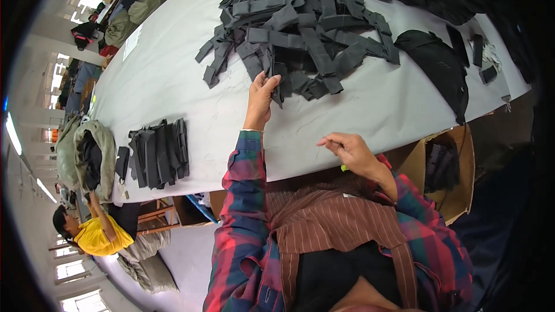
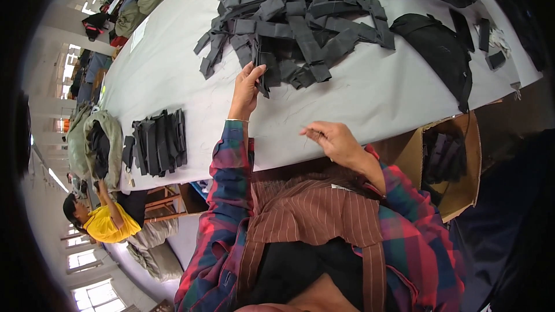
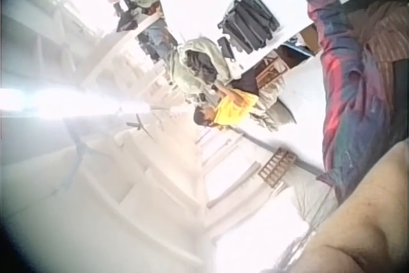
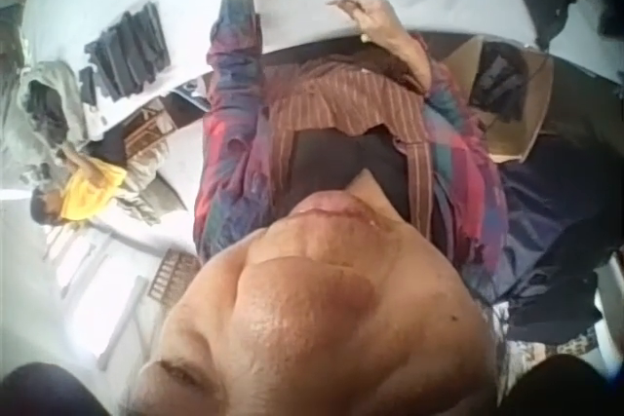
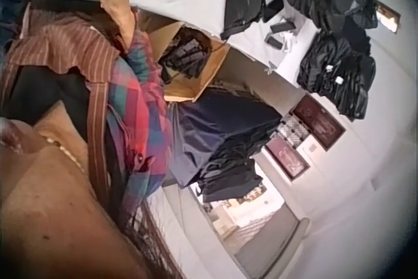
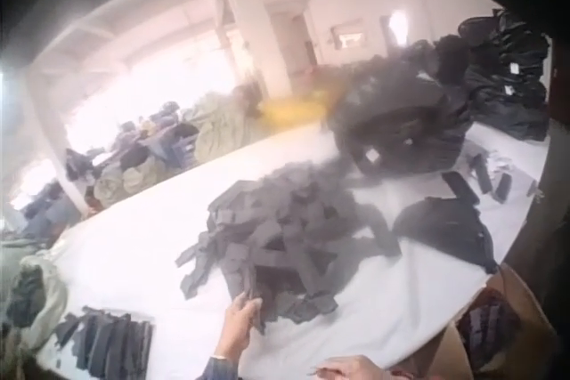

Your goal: Trimming loose threads and inspecting black fabric straps using small snips.

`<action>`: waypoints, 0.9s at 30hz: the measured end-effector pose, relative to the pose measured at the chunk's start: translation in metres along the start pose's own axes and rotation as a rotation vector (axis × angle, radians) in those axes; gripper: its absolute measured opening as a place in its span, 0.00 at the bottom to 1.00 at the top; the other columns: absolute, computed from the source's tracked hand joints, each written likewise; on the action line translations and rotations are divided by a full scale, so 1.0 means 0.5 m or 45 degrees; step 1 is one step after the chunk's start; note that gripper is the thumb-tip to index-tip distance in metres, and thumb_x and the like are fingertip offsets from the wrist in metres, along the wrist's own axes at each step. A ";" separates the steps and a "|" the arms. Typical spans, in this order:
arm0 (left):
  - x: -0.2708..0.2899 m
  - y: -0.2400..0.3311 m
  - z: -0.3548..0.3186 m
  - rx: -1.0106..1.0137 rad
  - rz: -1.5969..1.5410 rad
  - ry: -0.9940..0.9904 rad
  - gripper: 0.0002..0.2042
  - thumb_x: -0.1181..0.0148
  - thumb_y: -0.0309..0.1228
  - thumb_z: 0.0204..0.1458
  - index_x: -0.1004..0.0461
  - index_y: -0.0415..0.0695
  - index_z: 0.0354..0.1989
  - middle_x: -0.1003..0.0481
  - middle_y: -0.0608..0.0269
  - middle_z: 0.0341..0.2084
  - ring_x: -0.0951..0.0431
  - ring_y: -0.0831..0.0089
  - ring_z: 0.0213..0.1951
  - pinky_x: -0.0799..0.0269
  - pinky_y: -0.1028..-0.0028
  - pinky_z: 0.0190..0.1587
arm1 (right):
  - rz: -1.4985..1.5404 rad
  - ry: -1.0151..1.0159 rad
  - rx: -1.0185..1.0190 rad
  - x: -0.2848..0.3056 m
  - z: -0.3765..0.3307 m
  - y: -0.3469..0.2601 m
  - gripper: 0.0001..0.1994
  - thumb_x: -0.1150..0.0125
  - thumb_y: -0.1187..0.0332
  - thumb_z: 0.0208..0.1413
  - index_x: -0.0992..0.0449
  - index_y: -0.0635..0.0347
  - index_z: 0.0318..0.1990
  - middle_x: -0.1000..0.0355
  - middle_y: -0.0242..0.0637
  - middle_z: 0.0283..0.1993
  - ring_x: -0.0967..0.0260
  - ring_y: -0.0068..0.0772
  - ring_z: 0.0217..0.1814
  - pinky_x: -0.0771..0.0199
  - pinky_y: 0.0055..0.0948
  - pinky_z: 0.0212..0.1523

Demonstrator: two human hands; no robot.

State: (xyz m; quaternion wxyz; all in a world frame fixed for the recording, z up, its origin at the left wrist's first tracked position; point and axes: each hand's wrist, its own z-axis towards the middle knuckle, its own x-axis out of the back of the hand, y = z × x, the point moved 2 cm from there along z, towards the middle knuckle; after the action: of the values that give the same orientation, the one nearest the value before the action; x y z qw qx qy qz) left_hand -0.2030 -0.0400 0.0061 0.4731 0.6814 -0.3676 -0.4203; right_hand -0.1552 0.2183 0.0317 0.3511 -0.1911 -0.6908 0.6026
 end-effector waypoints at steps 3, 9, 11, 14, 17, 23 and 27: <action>0.002 0.003 -0.040 0.021 -0.025 0.042 0.32 0.37 0.28 0.48 0.45 0.27 0.59 0.32 0.70 0.28 0.32 0.84 0.32 0.36 0.84 0.35 | -0.022 0.083 0.074 0.008 0.018 -0.015 0.08 0.43 0.69 0.57 0.23 0.63 0.40 0.25 0.44 0.34 0.27 0.37 0.32 0.29 0.27 0.35; 0.000 -0.018 -0.048 -0.316 0.282 0.395 0.31 0.31 0.28 0.41 0.40 0.29 0.52 0.32 0.62 0.36 0.31 0.80 0.35 0.34 0.82 0.38 | -0.218 0.249 0.141 0.030 0.079 -0.032 0.14 0.37 0.65 0.51 0.24 0.55 0.45 0.26 0.36 0.33 0.29 0.33 0.30 0.32 0.28 0.32; 0.007 -0.005 -0.027 -0.349 0.313 0.444 0.30 0.31 0.28 0.41 0.40 0.29 0.50 0.31 0.62 0.36 0.31 0.79 0.35 0.34 0.81 0.38 | -0.255 0.269 0.156 0.040 0.096 -0.051 0.16 0.37 0.66 0.50 0.26 0.56 0.48 0.29 0.36 0.34 0.31 0.31 0.32 0.32 0.26 0.34; 0.034 0.014 0.006 -0.377 0.379 0.507 0.29 0.30 0.30 0.39 0.37 0.30 0.48 0.28 0.60 0.32 0.29 0.76 0.32 0.32 0.79 0.37 | -0.403 0.433 0.229 0.057 0.130 -0.043 0.22 0.35 0.65 0.49 0.29 0.54 0.53 0.32 0.37 0.38 0.32 0.33 0.37 0.32 0.27 0.39; 0.052 0.000 0.025 -0.171 0.685 0.522 0.32 0.31 0.33 0.41 0.38 0.30 0.52 0.28 0.58 0.32 0.28 0.75 0.33 0.32 0.76 0.39 | -0.644 0.638 0.160 0.071 0.172 0.004 0.27 0.33 0.61 0.47 0.33 0.49 0.56 0.34 0.38 0.45 0.30 0.40 0.42 0.30 0.33 0.43; 0.040 -0.022 -0.014 -0.552 0.948 0.581 0.27 0.37 0.30 0.46 0.37 0.35 0.55 0.33 0.53 0.42 0.30 0.69 0.31 0.31 0.71 0.39 | -0.722 0.795 0.127 0.106 0.197 0.079 0.18 0.45 0.67 0.53 0.29 0.57 0.52 0.26 0.34 0.33 0.28 0.38 0.32 0.30 0.32 0.36; -0.020 0.020 -0.079 -0.657 0.925 0.420 0.20 0.38 0.29 0.49 0.31 0.37 0.51 0.31 0.61 0.41 0.29 0.72 0.35 0.32 0.75 0.40 | 0.334 0.553 0.023 0.113 0.165 0.039 0.13 0.50 0.66 0.59 0.28 0.63 0.46 0.27 0.23 0.32 0.44 0.07 0.26 0.43 0.13 0.26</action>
State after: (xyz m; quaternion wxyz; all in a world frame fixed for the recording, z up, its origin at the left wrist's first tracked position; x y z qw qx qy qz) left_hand -0.1713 -0.0203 0.0257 0.7955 0.4266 -0.3855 -0.1914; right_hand -0.2559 0.2035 0.0248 0.4116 -0.4010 -0.5631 0.5939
